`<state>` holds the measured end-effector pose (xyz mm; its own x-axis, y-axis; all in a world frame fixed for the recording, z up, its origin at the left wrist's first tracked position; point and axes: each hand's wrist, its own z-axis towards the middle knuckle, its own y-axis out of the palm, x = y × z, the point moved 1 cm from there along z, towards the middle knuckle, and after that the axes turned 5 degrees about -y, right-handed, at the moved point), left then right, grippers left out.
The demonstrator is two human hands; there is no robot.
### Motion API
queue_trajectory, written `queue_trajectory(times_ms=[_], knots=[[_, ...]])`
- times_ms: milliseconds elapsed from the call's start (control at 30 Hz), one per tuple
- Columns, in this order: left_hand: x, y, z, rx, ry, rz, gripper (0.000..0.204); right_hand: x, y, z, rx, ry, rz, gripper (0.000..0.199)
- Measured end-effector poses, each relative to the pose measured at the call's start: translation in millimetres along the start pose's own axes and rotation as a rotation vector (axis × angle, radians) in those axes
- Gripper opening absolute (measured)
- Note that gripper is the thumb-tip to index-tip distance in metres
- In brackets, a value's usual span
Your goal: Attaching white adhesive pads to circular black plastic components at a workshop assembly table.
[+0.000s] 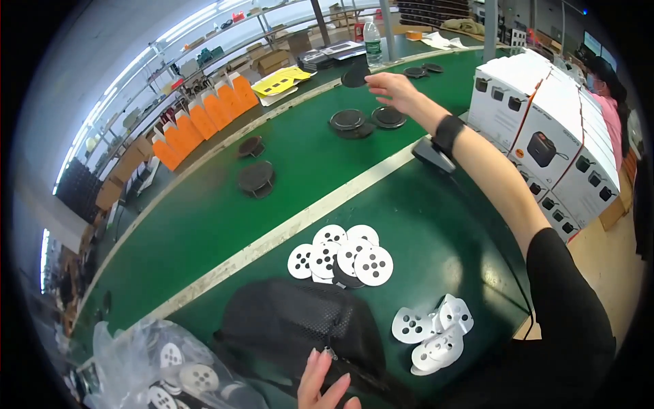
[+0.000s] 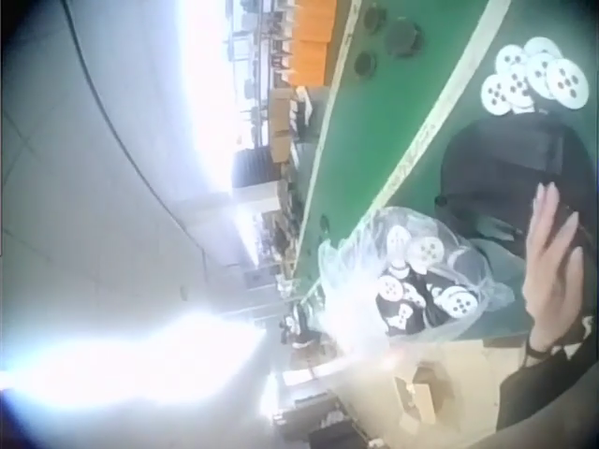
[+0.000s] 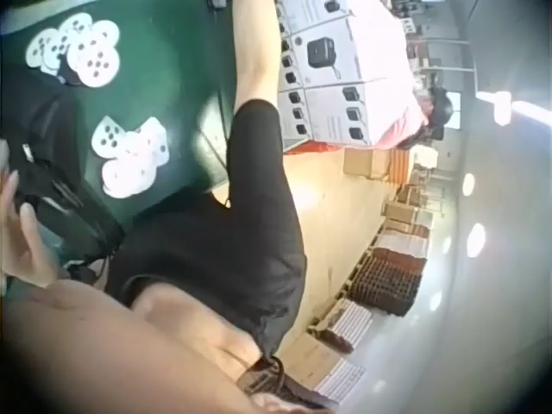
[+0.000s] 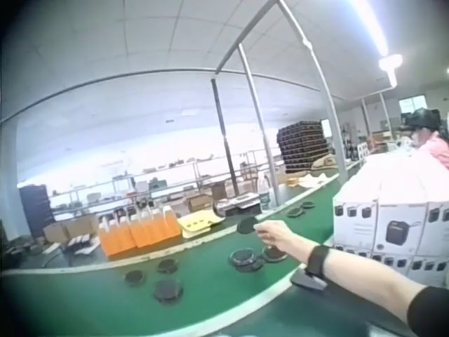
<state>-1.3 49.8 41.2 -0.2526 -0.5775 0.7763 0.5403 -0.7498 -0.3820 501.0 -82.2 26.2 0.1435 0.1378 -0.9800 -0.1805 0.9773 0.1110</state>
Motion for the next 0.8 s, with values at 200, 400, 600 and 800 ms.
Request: queue_trajectory(times_ms=[200, 400, 600, 800], knots=[[-19.6, 1.7, -7.7, -0.028, -0.003, -0.027, 0.022, 71.4, -4.6, 70.5, -0.087, -0.181, -0.462, 0.071], [-25.0, 3.0, -5.4, -0.077, -0.046, -0.027, 0.021, 106.4, 14.1, 77.5, -0.023, -0.263, -0.934, 0.096], [-27.1, 5.7, -1.9, -0.063, -0.023, -0.075, 0.021, 92.5, 11.9, 79.3, 0.029, -0.342, -0.769, 0.085], [-10.4, 5.8, 2.4, -0.115, -0.105, -0.013, 0.025, 40.6, 35.1, 35.6, -0.156, -0.372, -0.427, 0.077]])
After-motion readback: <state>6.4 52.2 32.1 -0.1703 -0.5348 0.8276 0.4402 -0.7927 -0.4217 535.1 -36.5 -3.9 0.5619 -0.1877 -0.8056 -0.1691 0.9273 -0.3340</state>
